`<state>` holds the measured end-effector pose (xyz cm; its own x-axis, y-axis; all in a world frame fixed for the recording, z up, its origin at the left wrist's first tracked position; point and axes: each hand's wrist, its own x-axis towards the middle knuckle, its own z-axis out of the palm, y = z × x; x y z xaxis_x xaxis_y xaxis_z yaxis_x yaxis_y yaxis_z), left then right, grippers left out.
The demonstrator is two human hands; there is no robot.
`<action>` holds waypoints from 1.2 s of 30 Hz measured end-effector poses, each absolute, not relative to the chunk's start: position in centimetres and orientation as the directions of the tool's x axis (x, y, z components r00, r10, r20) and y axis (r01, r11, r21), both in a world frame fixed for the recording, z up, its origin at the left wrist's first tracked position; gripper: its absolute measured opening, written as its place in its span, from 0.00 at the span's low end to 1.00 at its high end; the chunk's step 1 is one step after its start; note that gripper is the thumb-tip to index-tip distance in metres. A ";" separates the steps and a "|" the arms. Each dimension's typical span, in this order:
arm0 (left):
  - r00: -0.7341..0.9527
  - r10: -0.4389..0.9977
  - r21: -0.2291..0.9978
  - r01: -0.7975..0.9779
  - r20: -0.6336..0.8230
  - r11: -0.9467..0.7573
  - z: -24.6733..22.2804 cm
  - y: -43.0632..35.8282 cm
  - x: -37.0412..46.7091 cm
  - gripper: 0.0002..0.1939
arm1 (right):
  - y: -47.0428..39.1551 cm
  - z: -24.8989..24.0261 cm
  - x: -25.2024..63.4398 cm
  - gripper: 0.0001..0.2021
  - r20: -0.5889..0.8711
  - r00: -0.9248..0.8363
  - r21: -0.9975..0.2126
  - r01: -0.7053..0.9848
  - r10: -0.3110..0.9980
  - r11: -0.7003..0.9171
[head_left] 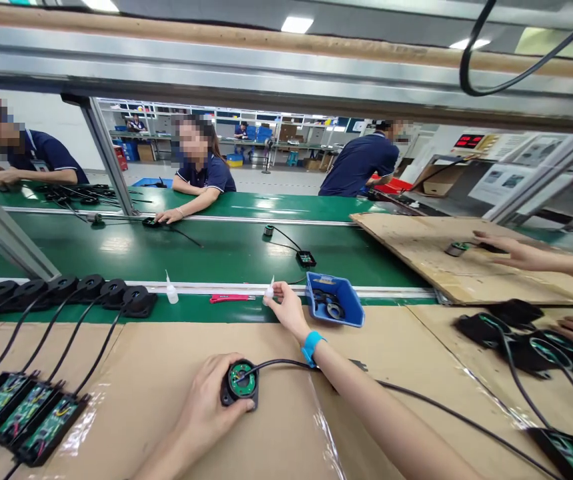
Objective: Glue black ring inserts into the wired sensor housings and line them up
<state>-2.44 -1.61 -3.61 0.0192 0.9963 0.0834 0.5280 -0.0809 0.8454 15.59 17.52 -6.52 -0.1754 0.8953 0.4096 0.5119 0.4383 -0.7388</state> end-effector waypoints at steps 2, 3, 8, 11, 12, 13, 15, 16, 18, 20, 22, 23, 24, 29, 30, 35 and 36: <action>0.025 0.997 0.850 0.521 0.074 -0.076 -3.8 -1.8 -2.5 0.27 | 17.1 -5.0 16.6 0.16 0.428 -0.176 -0.700 0.557 0.887 0.448; 0.033 0.997 0.853 0.517 0.067 -0.074 -4.0 -1.9 -2.6 0.29 | 17.0 -4.1 17.4 0.18 0.434 -0.170 -0.681 0.580 0.885 0.446; 0.102 0.993 0.854 0.509 0.061 -0.104 -6.0 -1.1 -3.0 0.40 | 18.9 -2.0 23.9 0.17 0.405 -0.105 -0.583 0.736 0.908 0.345; 0.106 0.992 0.852 0.512 0.062 -0.108 -7.1 -0.4 -3.2 0.41 | 20.3 -2.8 26.1 0.12 0.265 -0.152 -0.555 0.784 0.952 0.279; 0.104 0.993 0.852 0.513 0.058 -0.104 -7.3 -0.3 -3.3 0.42 | 20.5 -3.1 26.4 0.12 0.230 -0.168 -0.547 0.792 0.959 0.270; 0.105 0.993 0.853 0.513 0.053 -0.100 -7.4 -0.3 -3.3 0.43 | 20.6 -3.3 26.5 0.12 0.207 -0.179 -0.538 0.800 0.962 0.264; 0.104 0.993 0.861 0.499 0.049 -0.095 -7.0 -0.5 -3.3 0.44 | 20.5 -3.2 26.5 0.12 0.192 -0.171 -0.511 0.824 0.967 0.247; 0.097 0.994 0.869 0.486 0.054 -0.094 -6.5 -0.7 -3.3 0.43 | 20.3 -2.9 26.5 0.12 0.194 -0.154 -0.492 0.839 0.969 0.232; 0.052 0.996 0.884 0.459 0.077 -0.092 -5.2 -1.3 -3.5 0.39 | 19.4 -1.8 26.8 0.13 0.219 -0.106 -0.453 0.869 0.970 0.197; -0.020 0.994 0.894 0.439 0.106 -0.087 -3.6 -1.7 -3.9 0.31 | 17.6 -0.5 26.9 0.14 0.258 -0.073 -0.423 0.888 0.963 0.181; -0.065 0.989 0.909 0.405 0.136 -0.098 -2.1 -1.6 -4.2 0.26 | 14.8 0.7 26.1 0.17 0.283 -0.115 -0.424 0.875 0.952 0.232; -0.063 0.988 0.927 0.359 0.139 -0.108 -1.4 -1.4 -4.3 0.26 | 13.1 1.2 25.2 0.17 0.283 -0.170 -0.440 0.852 0.944 0.285; -0.043 0.990 0.951 0.288 0.132 -0.114 -0.8 -1.1 -4.3 0.26 | 11.3 1.7 24.0 0.17 0.296 -0.253 -0.471 0.800 0.921 0.371; 0.289 0.957 0.991 0.112 0.037 -0.072 1.7 0.0 -3.7 0.34 | 4.6 2.5 16.9 0.10 0.485 -0.647 -0.571 0.275 0.588 0.773; 0.325 0.946 0.989 0.129 0.023 -0.069 1.9 0.1 -3.6 0.35 | 4.2 2.4 16.2 0.11 0.500 -0.648 -0.563 0.261 0.575 0.784; 0.113 0.991 0.967 0.239 0.067 -0.092 0.1 0.2 -3.8 0.33 | 3.8 0.2 16.5 0.17 0.492 -0.612 -0.390 0.481 0.619 0.785; 0.060 0.995 0.965 0.246 0.084 -0.096 -0.6 0.2 -3.9 0.32 | 3.6 -0.4 17.0 0.24 0.473 -0.616 -0.334 0.535 0.630 0.776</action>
